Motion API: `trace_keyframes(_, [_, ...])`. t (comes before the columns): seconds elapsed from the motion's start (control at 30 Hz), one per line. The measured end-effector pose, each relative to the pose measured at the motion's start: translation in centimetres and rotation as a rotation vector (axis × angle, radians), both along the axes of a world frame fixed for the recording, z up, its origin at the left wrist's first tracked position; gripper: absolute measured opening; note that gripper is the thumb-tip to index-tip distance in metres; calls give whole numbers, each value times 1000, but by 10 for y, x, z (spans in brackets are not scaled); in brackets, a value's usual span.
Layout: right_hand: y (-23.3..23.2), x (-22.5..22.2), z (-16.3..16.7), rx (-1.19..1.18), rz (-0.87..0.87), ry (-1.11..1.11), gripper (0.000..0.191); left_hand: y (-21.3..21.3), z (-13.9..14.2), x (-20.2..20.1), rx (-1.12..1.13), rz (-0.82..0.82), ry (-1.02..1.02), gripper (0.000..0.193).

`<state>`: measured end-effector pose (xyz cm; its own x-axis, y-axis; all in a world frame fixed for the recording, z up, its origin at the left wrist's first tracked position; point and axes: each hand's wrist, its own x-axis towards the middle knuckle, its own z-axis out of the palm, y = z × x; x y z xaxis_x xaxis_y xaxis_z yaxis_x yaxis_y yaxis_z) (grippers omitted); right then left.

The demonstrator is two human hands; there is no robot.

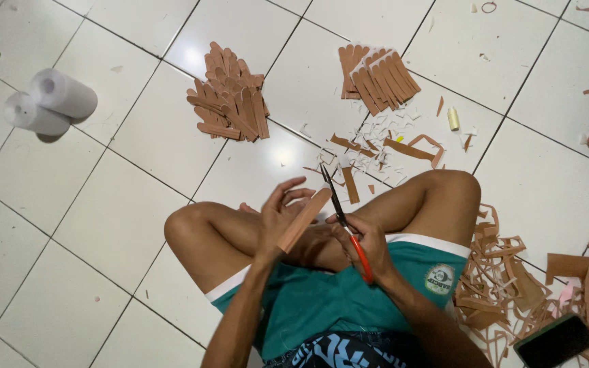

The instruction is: The person sits on the floor and uses scissors to trim small rectangular pieces of brown craft material. They repeatedly pick up a piece, cut it, and place it into a growing pile on the floor.

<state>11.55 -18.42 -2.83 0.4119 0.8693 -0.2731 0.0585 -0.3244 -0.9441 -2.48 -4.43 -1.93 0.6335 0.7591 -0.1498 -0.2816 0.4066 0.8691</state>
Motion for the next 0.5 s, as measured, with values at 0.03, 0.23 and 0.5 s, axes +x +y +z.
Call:
trace_keyframes(0.03, [3,0,-1,16,2,-34,41,-10,-5,3,42,31,-12,50])
trace_keyframes(0.23, [8,-5,-9,89,37,-123,47,-38,-15,26,67,273,34,33])
trace_keyframes(0.5, [8,0,-4,111,41,-66,48,-31,17,14,308,229,261,31])
